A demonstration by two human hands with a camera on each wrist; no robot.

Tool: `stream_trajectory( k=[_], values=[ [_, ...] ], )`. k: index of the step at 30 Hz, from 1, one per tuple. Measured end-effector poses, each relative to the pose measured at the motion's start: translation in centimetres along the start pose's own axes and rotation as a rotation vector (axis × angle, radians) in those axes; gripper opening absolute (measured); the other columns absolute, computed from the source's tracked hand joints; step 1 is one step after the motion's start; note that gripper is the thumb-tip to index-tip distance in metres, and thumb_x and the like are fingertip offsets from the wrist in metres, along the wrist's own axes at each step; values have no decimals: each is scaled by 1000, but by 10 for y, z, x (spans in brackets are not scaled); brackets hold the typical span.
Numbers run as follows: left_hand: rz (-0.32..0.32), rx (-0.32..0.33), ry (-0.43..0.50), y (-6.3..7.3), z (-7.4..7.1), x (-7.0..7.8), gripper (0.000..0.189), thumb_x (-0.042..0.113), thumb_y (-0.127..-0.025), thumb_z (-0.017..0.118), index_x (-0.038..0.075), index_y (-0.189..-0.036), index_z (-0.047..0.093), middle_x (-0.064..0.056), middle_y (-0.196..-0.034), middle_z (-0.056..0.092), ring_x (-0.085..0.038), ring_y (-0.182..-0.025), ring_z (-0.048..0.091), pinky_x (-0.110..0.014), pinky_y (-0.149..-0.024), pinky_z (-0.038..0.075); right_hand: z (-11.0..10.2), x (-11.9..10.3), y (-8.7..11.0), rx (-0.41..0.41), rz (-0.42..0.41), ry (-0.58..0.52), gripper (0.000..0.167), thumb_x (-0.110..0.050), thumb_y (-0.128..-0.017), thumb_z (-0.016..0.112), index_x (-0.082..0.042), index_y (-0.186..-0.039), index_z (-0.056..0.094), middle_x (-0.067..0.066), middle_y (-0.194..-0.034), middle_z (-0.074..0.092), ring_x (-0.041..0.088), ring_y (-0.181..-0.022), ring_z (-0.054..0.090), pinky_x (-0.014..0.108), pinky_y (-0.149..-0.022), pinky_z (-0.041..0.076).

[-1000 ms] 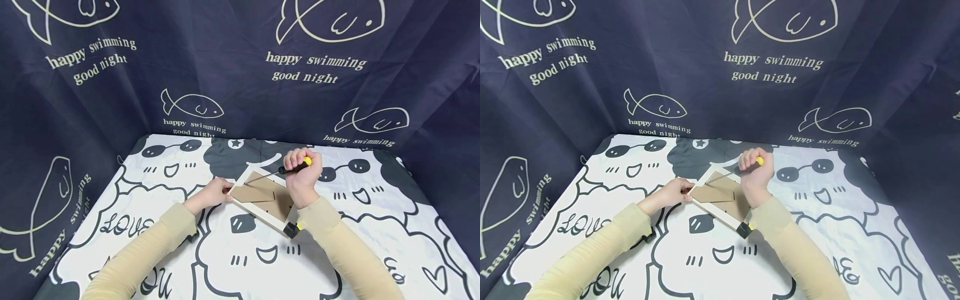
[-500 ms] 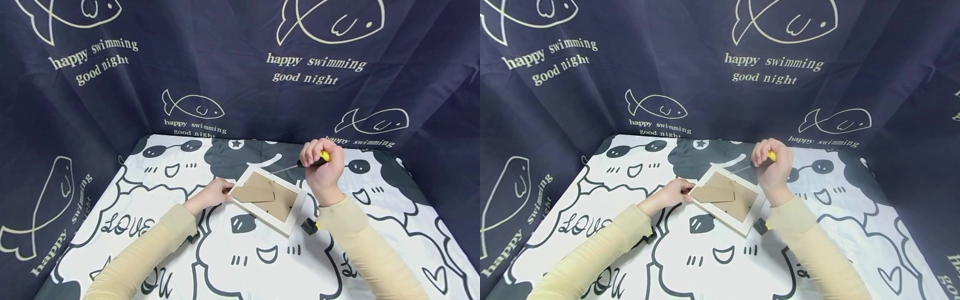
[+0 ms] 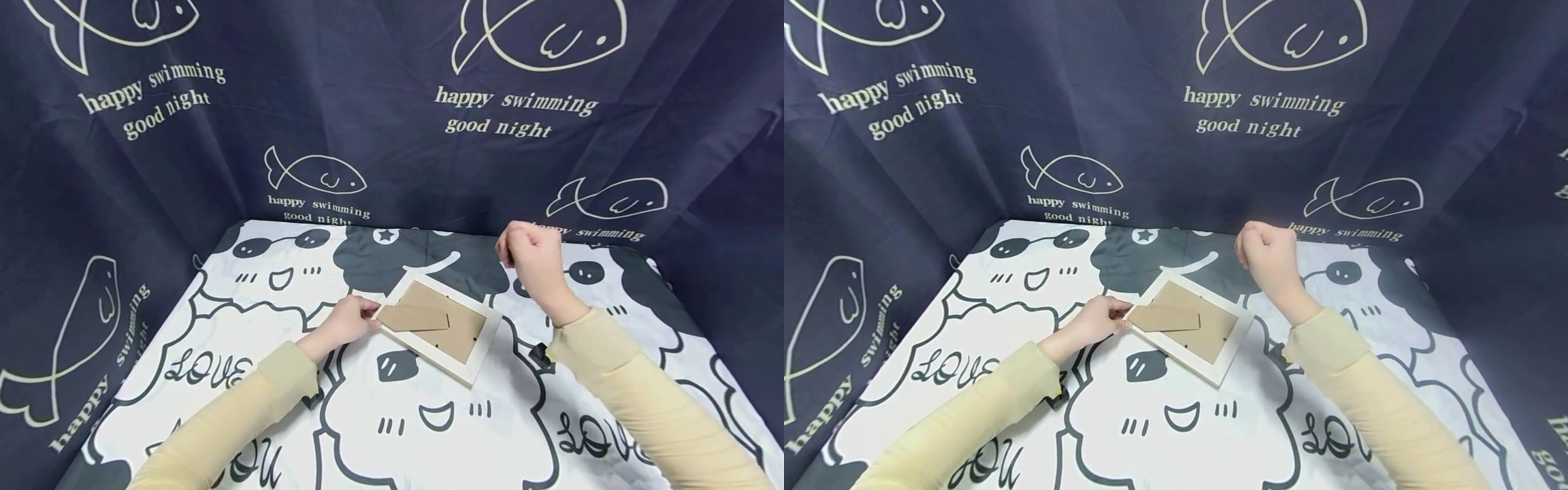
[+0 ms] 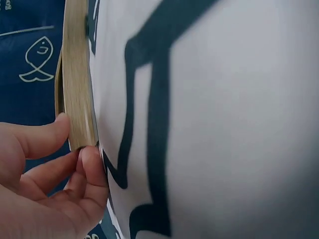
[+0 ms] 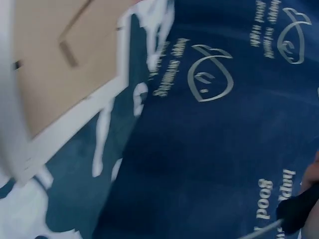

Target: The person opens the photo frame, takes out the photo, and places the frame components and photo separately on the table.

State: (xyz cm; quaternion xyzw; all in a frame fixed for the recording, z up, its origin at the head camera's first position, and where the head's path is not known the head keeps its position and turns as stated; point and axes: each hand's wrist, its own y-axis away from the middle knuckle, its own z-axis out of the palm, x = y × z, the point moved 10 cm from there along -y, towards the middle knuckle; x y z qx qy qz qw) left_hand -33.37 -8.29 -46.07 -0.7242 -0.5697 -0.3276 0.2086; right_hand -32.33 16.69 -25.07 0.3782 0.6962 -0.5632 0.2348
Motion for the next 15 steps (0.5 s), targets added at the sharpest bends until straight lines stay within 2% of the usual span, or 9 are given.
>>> stream_trajectory(
  k=[3, 9, 15],
  values=[
    [11, 35, 2, 3, -2, 2, 29, 8, -80, 72, 1, -109, 70, -2, -78, 61, -13, -70, 52, -24, -58, 45, 5, 12, 6, -60, 12, 212, 38, 1, -88, 43, -2, -52, 54, 2, -47, 49, 3, -43, 44, 16, -41, 33],
    [54, 54, -29, 8, -2, 6, 27, 8, -81, 71, 1, -107, 70, -1, -75, 56, -13, -69, 49, -22, -57, 42, 7, 54, 27, -166, -47, 504, 43, -14, -94, 51, -18, -51, 53, -9, -45, 46, 3, -42, 39, 19, -42, 30],
    [60, 62, -45, 10, -4, 8, 28, 8, -81, 71, 0, -108, 70, -1, -74, 55, -13, -69, 49, -22, -59, 42, 7, 84, 48, -247, -58, 690, 46, -21, -93, 54, -22, -49, 43, -13, -43, 41, 7, -42, 36, 26, -44, 29]
  ],
)
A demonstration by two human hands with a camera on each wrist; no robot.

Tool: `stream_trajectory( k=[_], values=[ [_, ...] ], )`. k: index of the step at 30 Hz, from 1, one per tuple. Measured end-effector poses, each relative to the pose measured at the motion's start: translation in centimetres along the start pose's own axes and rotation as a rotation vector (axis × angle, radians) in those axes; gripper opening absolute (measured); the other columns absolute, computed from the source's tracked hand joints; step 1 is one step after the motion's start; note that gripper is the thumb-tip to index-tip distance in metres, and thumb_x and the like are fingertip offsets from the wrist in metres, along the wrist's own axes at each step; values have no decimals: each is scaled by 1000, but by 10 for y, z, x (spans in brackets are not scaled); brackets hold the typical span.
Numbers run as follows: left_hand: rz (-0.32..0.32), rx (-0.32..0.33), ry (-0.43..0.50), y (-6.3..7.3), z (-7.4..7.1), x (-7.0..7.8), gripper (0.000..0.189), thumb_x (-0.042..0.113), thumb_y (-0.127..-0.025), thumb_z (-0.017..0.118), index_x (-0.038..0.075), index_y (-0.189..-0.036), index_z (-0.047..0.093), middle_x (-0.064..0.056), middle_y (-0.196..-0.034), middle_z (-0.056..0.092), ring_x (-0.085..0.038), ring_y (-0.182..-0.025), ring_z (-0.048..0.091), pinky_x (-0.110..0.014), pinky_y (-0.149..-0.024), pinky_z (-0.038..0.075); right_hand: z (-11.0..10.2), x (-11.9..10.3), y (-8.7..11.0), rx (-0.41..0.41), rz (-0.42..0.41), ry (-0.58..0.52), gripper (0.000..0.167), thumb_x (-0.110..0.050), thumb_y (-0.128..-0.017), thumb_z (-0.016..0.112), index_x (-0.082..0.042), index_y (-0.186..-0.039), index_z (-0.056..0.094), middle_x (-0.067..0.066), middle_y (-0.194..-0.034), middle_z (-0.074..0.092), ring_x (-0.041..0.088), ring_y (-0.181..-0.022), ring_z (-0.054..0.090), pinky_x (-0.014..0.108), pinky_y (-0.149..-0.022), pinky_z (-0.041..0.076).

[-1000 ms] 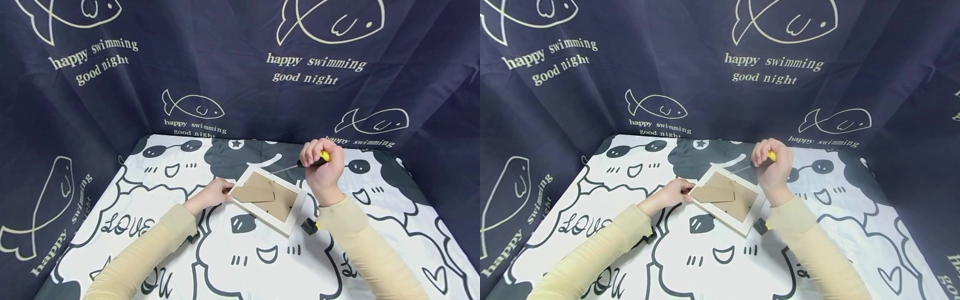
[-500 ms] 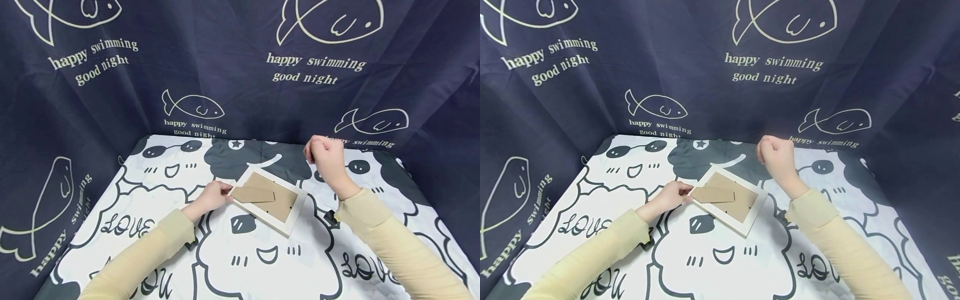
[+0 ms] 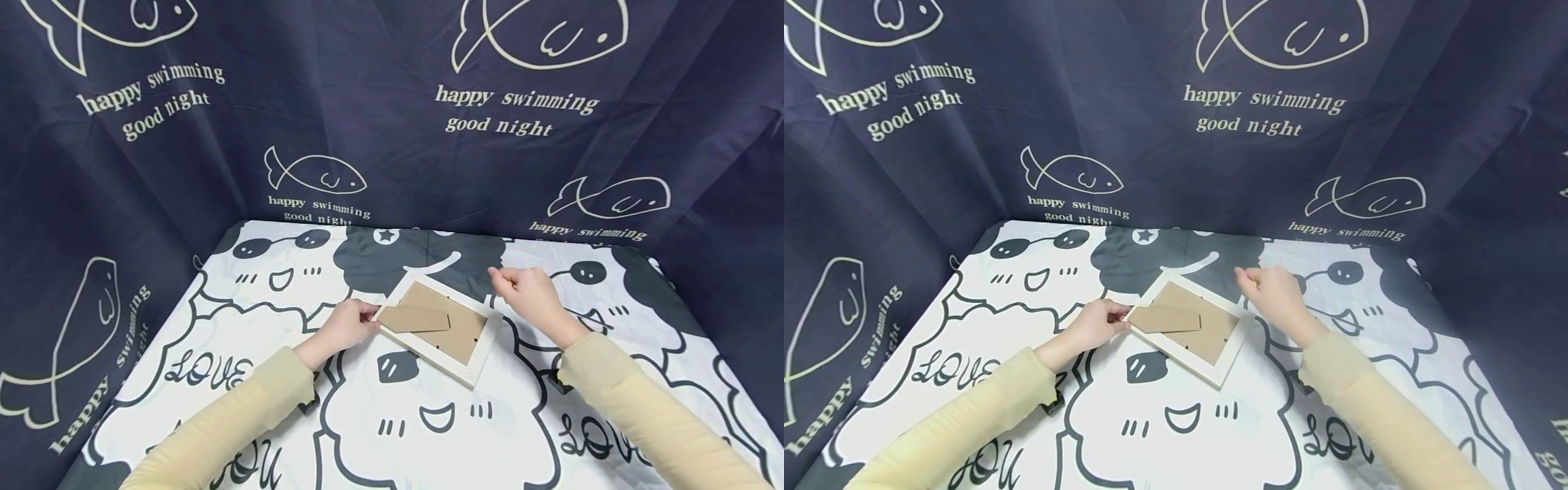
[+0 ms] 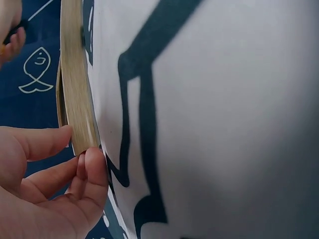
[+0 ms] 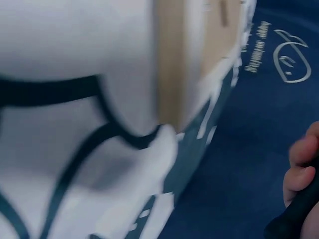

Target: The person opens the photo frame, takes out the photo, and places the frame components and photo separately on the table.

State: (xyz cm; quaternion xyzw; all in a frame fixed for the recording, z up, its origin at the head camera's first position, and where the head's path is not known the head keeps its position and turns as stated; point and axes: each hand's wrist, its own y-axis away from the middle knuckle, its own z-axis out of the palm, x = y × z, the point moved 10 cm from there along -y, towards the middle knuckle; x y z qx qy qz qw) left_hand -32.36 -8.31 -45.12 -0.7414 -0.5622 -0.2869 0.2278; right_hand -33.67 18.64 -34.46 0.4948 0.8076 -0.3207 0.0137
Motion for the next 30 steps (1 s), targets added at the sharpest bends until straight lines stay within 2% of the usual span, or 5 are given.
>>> stream_trajectory(
  k=[6, 12, 18, 26, 30],
  values=[
    [7, -1, -24, 1, -1, 2, 28, 8, -81, 71, 0, -109, 70, -1, -73, 55, -13, -68, 48, -23, -60, 41, 26, 18, 16, -161, 31, 99, 48, -28, -94, 54, -19, -50, 37, -12, -43, 28, 9, -42, 33, 26, -42, 25],
    [6, -7, -27, 1, 0, 3, 28, 8, -82, 70, -1, -109, 69, -2, -74, 56, -13, -69, 49, -23, -59, 42, 45, 37, 30, -300, 126, 122, 30, -32, -88, 61, -20, -61, 52, -7, -48, 40, 12, -44, 40, 27, -40, 28],
    [3, -20, -42, 0, 0, 3, 28, 9, -82, 70, 0, -108, 70, -2, -75, 56, -13, -69, 49, -23, -59, 43, 54, 50, 37, -360, 189, 133, 10, -23, -82, 61, -14, -78, 62, -4, -47, 41, 11, -41, 39, 27, -39, 28],
    [19, -49, -55, -2, 2, 4, 23, 10, -83, 70, 1, -105, 71, 0, -71, 55, -12, -65, 48, -22, -55, 41, 59, 59, 42, -373, 226, 99, 13, -24, -83, 62, -13, -80, 69, -10, -40, 39, 11, -41, 39, 27, -39, 29],
    [17, -73, -46, -2, 2, 4, 19, 10, -84, 70, 2, -101, 71, 2, -68, 53, -11, -61, 47, -21, -53, 39, 64, 62, 44, -411, 250, 79, 14, -25, -85, 62, -13, -80, 68, -10, -41, 39, 11, -41, 39, 27, -40, 30]
  ],
)
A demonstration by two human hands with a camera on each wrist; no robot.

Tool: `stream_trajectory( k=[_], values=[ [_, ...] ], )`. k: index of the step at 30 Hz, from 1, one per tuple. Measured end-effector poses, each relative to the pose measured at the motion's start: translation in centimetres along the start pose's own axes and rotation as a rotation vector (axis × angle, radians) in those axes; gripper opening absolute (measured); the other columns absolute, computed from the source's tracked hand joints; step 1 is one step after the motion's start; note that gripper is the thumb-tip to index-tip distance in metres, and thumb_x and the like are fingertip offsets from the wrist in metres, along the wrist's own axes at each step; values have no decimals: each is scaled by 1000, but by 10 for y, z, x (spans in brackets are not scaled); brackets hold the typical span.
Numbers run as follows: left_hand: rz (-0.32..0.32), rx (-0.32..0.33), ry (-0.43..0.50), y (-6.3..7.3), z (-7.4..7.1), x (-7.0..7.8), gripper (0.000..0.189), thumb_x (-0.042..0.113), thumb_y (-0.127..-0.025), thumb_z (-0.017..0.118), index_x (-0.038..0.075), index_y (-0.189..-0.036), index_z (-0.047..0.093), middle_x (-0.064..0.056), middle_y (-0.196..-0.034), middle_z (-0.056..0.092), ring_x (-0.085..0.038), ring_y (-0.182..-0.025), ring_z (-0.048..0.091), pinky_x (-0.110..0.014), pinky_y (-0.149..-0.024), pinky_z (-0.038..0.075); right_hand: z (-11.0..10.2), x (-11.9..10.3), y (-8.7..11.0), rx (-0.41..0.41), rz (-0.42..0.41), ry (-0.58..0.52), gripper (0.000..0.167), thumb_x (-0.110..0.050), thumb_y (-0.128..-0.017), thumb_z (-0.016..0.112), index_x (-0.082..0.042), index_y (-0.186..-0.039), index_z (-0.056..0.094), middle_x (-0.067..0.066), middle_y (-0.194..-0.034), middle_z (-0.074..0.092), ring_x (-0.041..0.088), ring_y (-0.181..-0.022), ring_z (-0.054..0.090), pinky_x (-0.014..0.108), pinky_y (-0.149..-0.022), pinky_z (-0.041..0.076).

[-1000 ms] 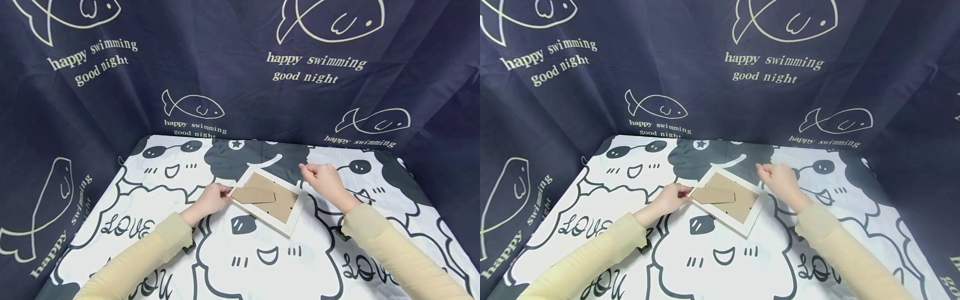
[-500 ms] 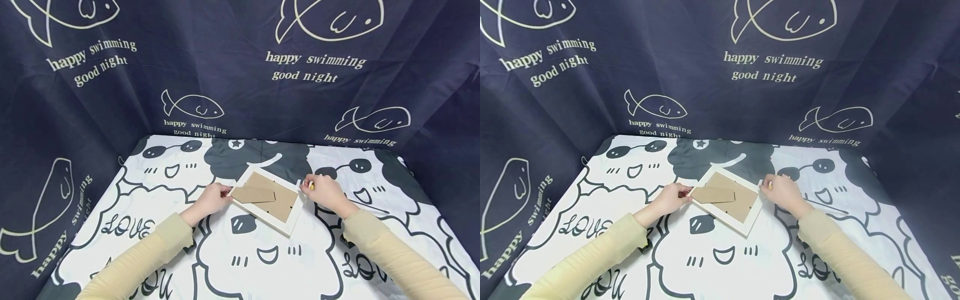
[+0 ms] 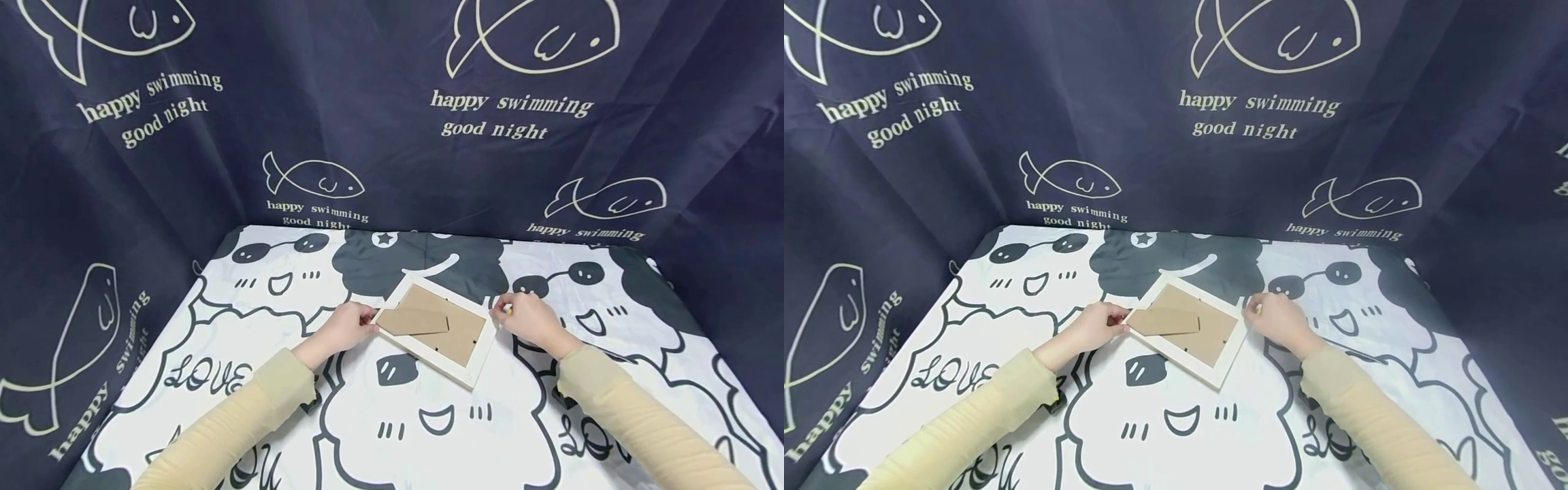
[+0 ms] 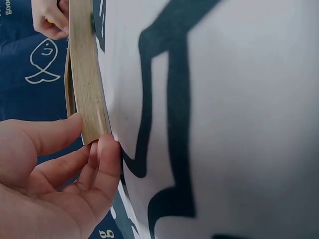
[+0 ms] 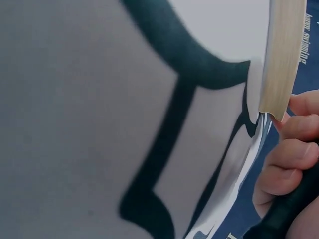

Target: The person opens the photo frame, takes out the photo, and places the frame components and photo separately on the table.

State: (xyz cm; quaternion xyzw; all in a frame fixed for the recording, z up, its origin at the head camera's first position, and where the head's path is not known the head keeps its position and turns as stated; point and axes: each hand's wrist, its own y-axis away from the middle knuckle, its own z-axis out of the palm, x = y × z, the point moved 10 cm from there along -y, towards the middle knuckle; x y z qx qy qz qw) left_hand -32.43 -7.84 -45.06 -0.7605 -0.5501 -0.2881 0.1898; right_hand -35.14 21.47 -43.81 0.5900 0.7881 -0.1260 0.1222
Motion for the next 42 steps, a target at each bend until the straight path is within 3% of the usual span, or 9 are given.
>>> stream_trajectory(
  k=[7, 11, 19, 33, 42],
  values=[
    [15, -10, 1, 0, -1, 2, 21, 9, -83, 70, 1, -102, 71, 2, -69, 54, -10, -62, 47, -21, -54, 39, 5, 2, -2, -112, 23, -60, 18, -25, -88, 59, -11, -77, 65, -6, -47, 58, 12, -49, 47, 27, -47, 31],
    [3, -22, 7, 0, -1, 2, 24, 10, -83, 70, 1, -105, 70, 2, -69, 54, -10, -62, 47, -20, -53, 39, 6, 6, -4, -145, 47, -85, 21, -26, -89, 59, -12, -74, 62, -7, -51, 62, 13, -52, 45, 27, -50, 29],
    [-14, -40, 2, 2, 2, -2, 24, 12, -84, 70, 2, -105, 70, 2, -65, 54, -9, -56, 46, -20, -48, 36, 16, 13, -4, -217, 80, -156, 25, -27, -91, 58, -11, -72, 57, -5, -57, 65, 10, -44, 36, 24, -43, 28],
    [-25, -57, 37, 3, 5, -4, 23, 11, -84, 68, 1, -105, 69, 2, -63, 54, -9, -54, 47, -21, -47, 39, 14, 11, 0, -202, 103, -203, 26, -23, -91, 59, -10, -69, 57, -3, -61, 68, 8, -38, 40, 22, -40, 28],
    [-13, -45, 23, 3, 2, 0, 22, 10, -85, 67, 1, -105, 70, 2, -60, 51, -8, -51, 45, -20, -45, 36, 13, 10, 0, -183, 127, -173, 26, -24, -89, 60, -10, -68, 57, -4, -60, 67, 9, -42, 37, 22, -42, 25]
  ],
)
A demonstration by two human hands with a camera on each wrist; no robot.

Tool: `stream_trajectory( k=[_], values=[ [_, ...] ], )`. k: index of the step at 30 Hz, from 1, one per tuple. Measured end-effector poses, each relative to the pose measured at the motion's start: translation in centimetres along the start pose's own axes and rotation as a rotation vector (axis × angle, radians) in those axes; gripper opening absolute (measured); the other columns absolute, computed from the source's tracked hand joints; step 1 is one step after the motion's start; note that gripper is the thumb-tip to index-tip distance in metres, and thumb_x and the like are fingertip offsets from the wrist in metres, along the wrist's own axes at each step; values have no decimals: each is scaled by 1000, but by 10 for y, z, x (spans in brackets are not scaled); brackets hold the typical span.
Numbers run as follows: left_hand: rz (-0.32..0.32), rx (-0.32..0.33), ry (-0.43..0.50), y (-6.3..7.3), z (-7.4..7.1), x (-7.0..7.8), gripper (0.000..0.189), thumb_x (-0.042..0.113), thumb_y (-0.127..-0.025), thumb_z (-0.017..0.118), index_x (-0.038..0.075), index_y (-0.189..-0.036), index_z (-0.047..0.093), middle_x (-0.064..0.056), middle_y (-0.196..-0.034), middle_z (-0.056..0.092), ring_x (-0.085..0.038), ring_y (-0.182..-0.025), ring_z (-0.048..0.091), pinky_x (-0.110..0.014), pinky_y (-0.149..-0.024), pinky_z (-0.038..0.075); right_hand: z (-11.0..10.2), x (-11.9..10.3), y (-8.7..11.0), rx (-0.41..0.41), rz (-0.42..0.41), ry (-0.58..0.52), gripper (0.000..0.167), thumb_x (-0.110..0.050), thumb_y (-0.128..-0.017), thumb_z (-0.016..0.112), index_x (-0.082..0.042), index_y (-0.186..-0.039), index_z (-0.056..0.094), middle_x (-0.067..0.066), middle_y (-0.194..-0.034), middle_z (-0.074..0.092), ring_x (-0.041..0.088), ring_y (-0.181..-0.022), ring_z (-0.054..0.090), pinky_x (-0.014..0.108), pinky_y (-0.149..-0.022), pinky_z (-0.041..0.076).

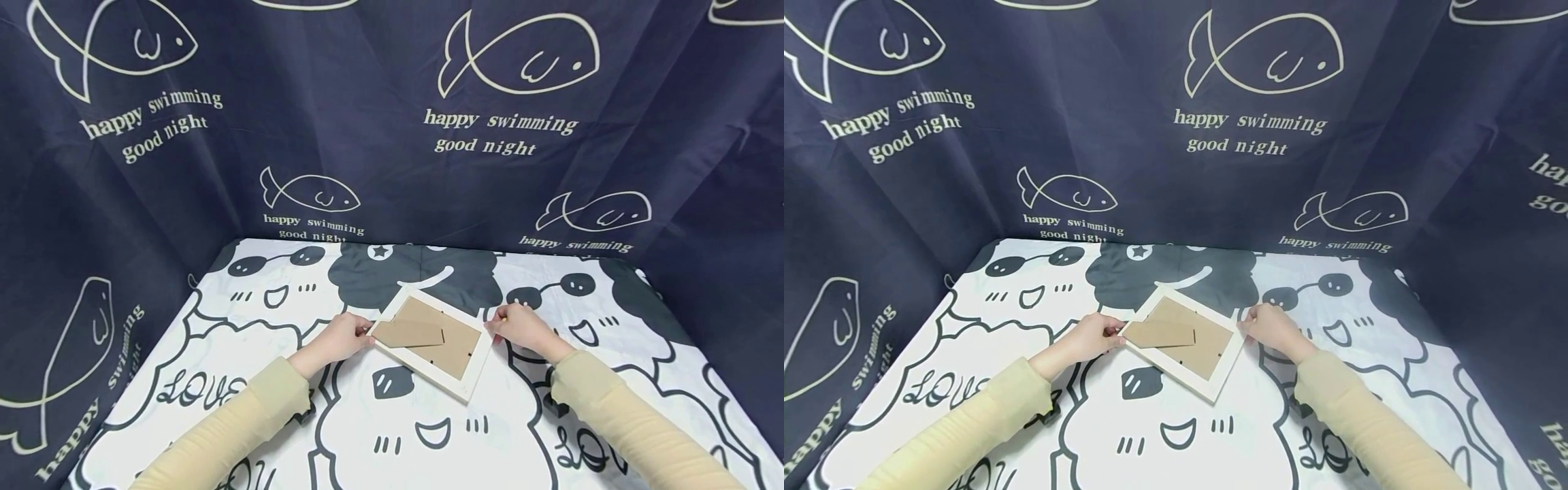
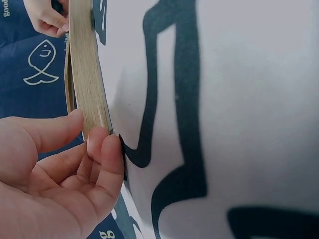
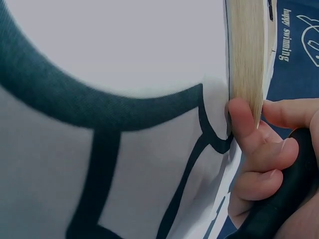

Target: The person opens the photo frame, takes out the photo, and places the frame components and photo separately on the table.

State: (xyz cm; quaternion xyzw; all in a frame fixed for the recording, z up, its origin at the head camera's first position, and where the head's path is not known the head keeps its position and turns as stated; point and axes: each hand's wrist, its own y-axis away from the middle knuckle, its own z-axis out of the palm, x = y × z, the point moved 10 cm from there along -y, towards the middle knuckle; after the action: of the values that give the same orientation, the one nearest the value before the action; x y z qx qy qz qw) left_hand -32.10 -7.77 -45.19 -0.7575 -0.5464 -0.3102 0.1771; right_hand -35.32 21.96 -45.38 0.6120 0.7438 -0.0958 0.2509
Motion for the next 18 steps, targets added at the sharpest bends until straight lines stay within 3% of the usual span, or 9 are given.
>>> stream_trajectory(
  k=[9, 18],
  values=[
    [23, -20, 2, -1, 1, 0, 21, 10, -86, 67, 1, -104, 70, 3, -59, 52, -8, -51, 44, -20, -45, 35, -1, 0, 4, -1, 23, 0, 26, -25, -88, 61, -9, -67, 60, -4, -60, 67, 10, -45, 35, 23, -44, 25],
    [22, -29, -30, -6, 0, -3, 19, 14, -85, 68, 1, -99, 72, 3, -59, 56, -7, -52, 46, -20, -47, 36, -1, -2, 9, -8, 23, -14, 26, -24, -88, 61, -9, -67, 59, -4, -59, 67, 8, -37, 38, 23, -39, 28]
  ],
)
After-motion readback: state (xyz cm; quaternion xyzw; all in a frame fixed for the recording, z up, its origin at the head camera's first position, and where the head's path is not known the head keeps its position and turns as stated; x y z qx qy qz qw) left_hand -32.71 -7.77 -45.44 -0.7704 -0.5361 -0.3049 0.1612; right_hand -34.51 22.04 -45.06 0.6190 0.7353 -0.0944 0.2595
